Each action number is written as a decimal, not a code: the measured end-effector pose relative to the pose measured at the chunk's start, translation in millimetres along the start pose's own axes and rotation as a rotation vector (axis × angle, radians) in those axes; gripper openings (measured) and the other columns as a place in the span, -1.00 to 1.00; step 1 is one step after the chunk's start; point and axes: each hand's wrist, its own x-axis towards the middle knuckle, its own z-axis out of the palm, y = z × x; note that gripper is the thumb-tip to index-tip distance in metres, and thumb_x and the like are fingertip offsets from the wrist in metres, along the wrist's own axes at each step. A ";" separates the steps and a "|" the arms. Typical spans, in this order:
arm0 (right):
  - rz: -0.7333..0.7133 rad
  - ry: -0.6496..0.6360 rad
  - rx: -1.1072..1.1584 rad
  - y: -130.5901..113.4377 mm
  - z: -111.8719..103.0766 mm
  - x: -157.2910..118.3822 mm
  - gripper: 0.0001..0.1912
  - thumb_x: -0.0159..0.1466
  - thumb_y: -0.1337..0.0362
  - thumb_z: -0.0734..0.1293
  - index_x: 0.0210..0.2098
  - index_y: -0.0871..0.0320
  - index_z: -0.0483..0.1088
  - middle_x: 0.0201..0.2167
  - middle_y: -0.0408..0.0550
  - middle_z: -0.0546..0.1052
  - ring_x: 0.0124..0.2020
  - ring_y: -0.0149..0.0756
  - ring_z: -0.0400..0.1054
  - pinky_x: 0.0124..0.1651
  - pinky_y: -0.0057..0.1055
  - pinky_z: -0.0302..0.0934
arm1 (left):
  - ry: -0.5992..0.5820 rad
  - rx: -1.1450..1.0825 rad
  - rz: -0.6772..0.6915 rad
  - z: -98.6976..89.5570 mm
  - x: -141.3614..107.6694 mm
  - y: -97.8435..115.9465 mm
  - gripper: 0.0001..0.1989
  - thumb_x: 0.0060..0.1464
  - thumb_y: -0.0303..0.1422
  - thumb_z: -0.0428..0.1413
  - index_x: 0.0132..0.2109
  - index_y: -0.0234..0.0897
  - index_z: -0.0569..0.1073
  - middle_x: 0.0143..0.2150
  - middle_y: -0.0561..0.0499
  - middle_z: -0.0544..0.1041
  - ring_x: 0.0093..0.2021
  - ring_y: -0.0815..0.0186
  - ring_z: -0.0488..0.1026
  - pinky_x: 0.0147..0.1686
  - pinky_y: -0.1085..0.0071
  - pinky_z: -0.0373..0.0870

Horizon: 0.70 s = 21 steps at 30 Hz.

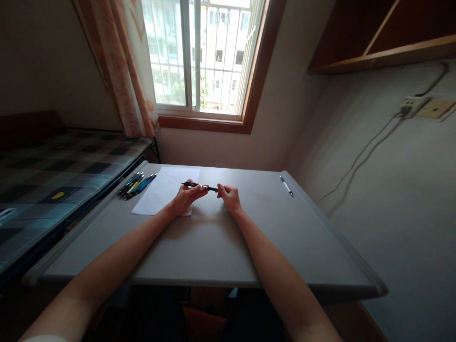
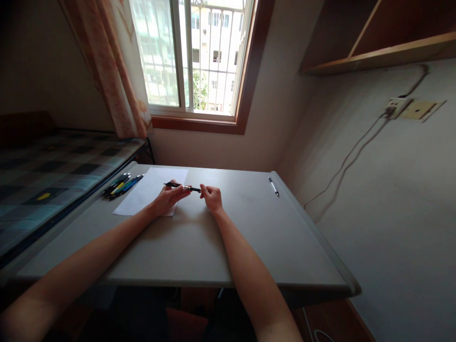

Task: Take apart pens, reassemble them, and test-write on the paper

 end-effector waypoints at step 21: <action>0.124 -0.078 0.200 3.5 1.3 1.0 -0.51 0.04 -0.14 0.29 -0.58 0.21 0.43 -0.68 -0.03 0.48 -0.65 -0.40 0.31 -0.50 -0.44 0.22 | 0.065 -0.002 0.024 -7.0 4.4 -2.9 -0.74 -0.12 -0.42 0.24 -0.36 -0.31 0.26 -0.28 -0.10 0.56 -0.18 0.19 0.52 0.00 0.14 0.32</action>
